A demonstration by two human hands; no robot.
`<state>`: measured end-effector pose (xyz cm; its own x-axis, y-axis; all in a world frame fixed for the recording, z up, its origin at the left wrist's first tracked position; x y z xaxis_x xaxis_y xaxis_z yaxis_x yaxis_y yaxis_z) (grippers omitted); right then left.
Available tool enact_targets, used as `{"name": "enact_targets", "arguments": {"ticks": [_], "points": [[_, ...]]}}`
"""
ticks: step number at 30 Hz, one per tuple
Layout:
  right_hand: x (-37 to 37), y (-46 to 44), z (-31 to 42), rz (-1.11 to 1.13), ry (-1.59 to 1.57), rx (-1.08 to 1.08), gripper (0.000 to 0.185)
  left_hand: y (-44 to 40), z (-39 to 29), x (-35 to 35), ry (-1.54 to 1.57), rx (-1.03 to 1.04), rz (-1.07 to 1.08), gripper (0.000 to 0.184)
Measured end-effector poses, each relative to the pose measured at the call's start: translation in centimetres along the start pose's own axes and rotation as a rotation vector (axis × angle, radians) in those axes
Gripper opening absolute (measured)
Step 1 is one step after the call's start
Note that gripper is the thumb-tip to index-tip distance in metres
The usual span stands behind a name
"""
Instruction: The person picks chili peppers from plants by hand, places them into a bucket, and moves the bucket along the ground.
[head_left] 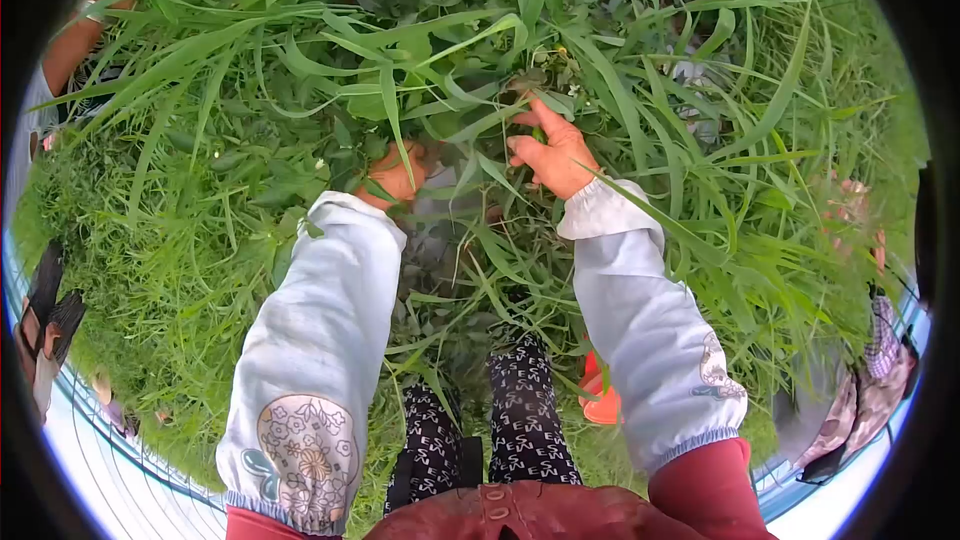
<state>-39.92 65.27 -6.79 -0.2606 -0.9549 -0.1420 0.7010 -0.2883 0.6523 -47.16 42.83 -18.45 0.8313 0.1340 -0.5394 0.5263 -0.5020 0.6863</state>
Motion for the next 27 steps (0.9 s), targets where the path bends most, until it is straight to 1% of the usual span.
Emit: {"name": "enact_targets", "arguments": {"ticks": [2,3,5,6,9,11,12,15,16,19,20,23,24,27], "points": [[-0.1,0.4,0.0,-0.001,-0.075,0.041,0.064,-0.1,-2.1,0.5,0.322,-0.019,-0.098,0.033],[0.0,0.4,0.0,-0.007,-0.075,0.052,0.063,-0.2,-3.4,0.3,0.406,0.029,-0.143,0.031],[0.2,0.6,-0.1,-0.020,-0.080,0.069,0.062,0.2,-5.9,-0.6,0.649,-0.052,-0.221,0.029],[0.2,0.6,0.0,-0.030,-0.061,0.057,0.062,1.2,-7.2,-1.1,0.807,-0.184,-0.252,0.029],[-0.1,0.8,0.3,0.015,-0.074,0.087,0.065,1.7,-6.8,-1.5,0.845,-0.234,-0.257,0.029],[-0.6,1.2,-0.2,0.024,-0.155,0.113,0.064,3.1,-6.9,-1.9,0.946,-0.385,-0.228,0.030],[-0.8,1.4,-0.5,0.029,-0.194,0.124,0.064,3.5,-7.2,-2.3,0.951,-0.371,-0.219,0.030],[-1.3,2.9,-1.6,0.007,-0.259,0.147,0.059,5.1,-6.3,-1.9,0.948,-0.510,-0.153,0.028],[-1.3,3.5,-1.9,0.011,-0.301,0.190,0.058,6.3,-6.6,-2.2,1.001,-0.525,-0.165,0.033],[-1.5,5.8,-1.1,0.044,-0.377,0.219,0.058,8.4,-6.2,-2.4,0.994,-0.555,-0.070,0.029],[-1.6,6.6,-1.4,0.060,-0.444,0.247,0.056,9.6,-6.6,-2.6,0.973,-0.609,-0.208,0.024],[-1.6,9.1,-1.8,0.078,-0.496,0.319,0.052,11.8,-7.9,-4.1,0.892,-0.672,-0.066,0.027],[-1.8,10.1,-1.5,0.087,-0.524,0.357,0.047,12.2,-7.3,-3.4,0.837,-0.630,-0.024,0.023],[-1.9,12.4,0.1,0.128,-0.648,0.454,0.043,16.1,-12.0,-5.9,1.037,-0.744,0.056,0.019]]}}
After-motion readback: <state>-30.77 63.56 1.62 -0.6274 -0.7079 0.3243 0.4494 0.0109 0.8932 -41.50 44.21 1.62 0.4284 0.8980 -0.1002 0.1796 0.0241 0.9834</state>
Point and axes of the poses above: each hand's wrist, its own y-axis away from the middle knuckle, its own x-axis out of the palm, z = x × y, the point moved 3 cm from there along -y, towards the middle knuckle, and after that the axes turned 9 degrees about -z, right-handed, at the moved point
